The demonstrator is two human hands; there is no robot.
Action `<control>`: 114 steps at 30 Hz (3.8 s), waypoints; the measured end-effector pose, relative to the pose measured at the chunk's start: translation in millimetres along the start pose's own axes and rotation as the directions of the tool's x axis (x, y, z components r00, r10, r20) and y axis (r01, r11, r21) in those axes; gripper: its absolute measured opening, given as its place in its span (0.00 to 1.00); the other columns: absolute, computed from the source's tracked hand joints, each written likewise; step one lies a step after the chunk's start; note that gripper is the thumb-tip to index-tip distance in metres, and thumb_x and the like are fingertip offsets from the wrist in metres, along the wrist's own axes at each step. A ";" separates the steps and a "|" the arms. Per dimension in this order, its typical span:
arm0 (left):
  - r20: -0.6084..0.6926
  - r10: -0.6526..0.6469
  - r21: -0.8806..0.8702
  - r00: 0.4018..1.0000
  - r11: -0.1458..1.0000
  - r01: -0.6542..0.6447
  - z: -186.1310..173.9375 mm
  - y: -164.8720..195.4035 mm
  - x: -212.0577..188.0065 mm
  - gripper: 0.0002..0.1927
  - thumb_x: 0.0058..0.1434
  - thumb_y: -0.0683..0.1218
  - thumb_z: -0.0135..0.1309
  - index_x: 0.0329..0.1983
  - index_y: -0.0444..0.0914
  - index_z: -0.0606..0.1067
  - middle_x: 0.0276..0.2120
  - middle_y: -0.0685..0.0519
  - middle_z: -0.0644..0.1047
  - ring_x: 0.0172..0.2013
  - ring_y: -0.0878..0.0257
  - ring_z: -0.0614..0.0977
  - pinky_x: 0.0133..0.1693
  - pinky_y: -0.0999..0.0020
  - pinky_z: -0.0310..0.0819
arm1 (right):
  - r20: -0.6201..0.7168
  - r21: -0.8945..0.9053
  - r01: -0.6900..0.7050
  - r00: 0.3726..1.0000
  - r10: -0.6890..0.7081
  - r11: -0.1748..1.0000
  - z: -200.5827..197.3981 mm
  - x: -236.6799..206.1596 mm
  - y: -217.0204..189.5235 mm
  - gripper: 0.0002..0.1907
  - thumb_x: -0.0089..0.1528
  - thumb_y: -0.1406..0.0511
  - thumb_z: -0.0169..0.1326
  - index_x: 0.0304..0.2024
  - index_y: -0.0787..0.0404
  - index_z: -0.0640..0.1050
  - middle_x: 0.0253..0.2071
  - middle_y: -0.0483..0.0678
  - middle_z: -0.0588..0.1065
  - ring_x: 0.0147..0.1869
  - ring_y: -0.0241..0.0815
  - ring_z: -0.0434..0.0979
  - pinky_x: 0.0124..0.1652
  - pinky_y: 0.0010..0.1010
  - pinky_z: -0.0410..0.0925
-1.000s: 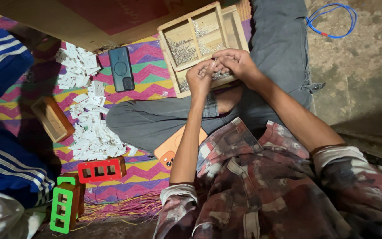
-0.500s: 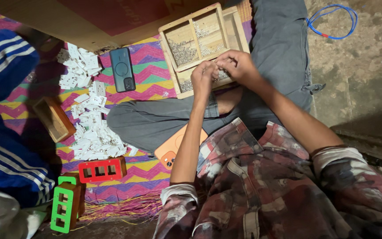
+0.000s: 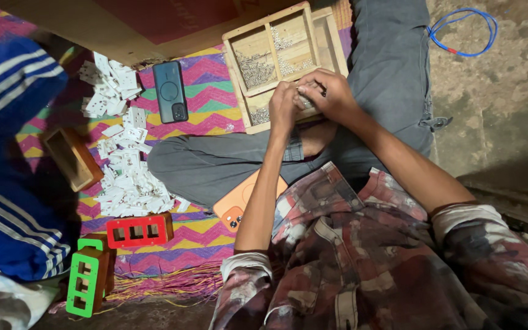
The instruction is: The person sits on the floor and sorts small metal fasteners from a compartmentalized wooden tray, picking items one at a time and placing them into piles on the mat. They occasionally reach into the tray for more parts and continue sorting throughout the clip.
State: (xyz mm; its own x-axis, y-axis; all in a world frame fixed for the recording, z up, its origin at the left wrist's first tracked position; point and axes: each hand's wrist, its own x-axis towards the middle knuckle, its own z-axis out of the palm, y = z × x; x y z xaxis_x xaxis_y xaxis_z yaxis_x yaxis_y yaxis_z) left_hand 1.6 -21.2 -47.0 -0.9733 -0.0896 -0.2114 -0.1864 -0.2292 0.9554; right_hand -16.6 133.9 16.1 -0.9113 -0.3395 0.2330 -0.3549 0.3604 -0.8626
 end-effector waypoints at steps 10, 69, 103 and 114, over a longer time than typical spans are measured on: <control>-0.063 0.011 0.092 0.998 0.996 -0.005 -4.0 -7.8 2.5 0.23 0.75 0.54 0.44 0.26 0.37 0.70 0.17 0.57 0.69 0.19 0.68 0.71 0.24 0.71 0.66 | -0.042 0.000 -0.049 0.998 0.049 0.999 0.7 -1.2 4.4 0.07 0.66 0.67 0.61 0.42 0.66 0.82 0.39 0.51 0.79 0.36 0.38 0.78 0.39 0.28 0.71; -0.263 -0.092 -0.254 0.960 0.967 0.023 -25.8 2.8 23.7 0.20 0.74 0.53 0.44 0.36 0.34 0.75 0.23 0.53 0.74 0.19 0.69 0.73 0.24 0.75 0.64 | 0.474 -0.192 0.047 0.879 0.051 0.980 13.9 3.4 59.4 0.11 0.65 0.61 0.54 0.37 0.61 0.83 0.38 0.56 0.80 0.44 0.56 0.80 0.45 0.43 0.71; -0.014 0.296 0.583 0.955 0.779 -0.233 -1.4 28.5 -3.7 0.05 0.64 0.45 0.58 0.41 0.41 0.79 0.34 0.49 0.83 0.33 0.55 0.85 0.36 0.63 0.77 | 0.184 0.533 -0.400 0.915 0.359 0.746 0.4 10.8 42.1 0.12 0.62 0.79 0.57 0.49 0.72 0.76 0.44 0.52 0.80 0.48 0.37 0.83 0.50 0.25 0.76; 0.014 0.372 0.603 0.928 0.737 -0.305 5.7 45.7 -11.0 0.06 0.62 0.44 0.61 0.41 0.40 0.79 0.35 0.47 0.83 0.31 0.54 0.85 0.35 0.61 0.78 | 0.161 0.574 -0.388 0.917 0.365 0.721 2.0 10.0 47.0 0.11 0.65 0.77 0.58 0.50 0.72 0.77 0.45 0.52 0.80 0.47 0.36 0.82 0.50 0.24 0.75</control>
State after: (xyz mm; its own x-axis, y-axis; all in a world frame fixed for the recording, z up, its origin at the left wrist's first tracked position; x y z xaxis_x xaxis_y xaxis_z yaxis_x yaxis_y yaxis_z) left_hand 3.1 -25.2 0.2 -0.9745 -0.1546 0.1624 0.0787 0.4425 0.8933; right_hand -42.0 145.7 -23.0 -0.9317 -0.3193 -0.1732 0.2171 -0.1069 -0.9703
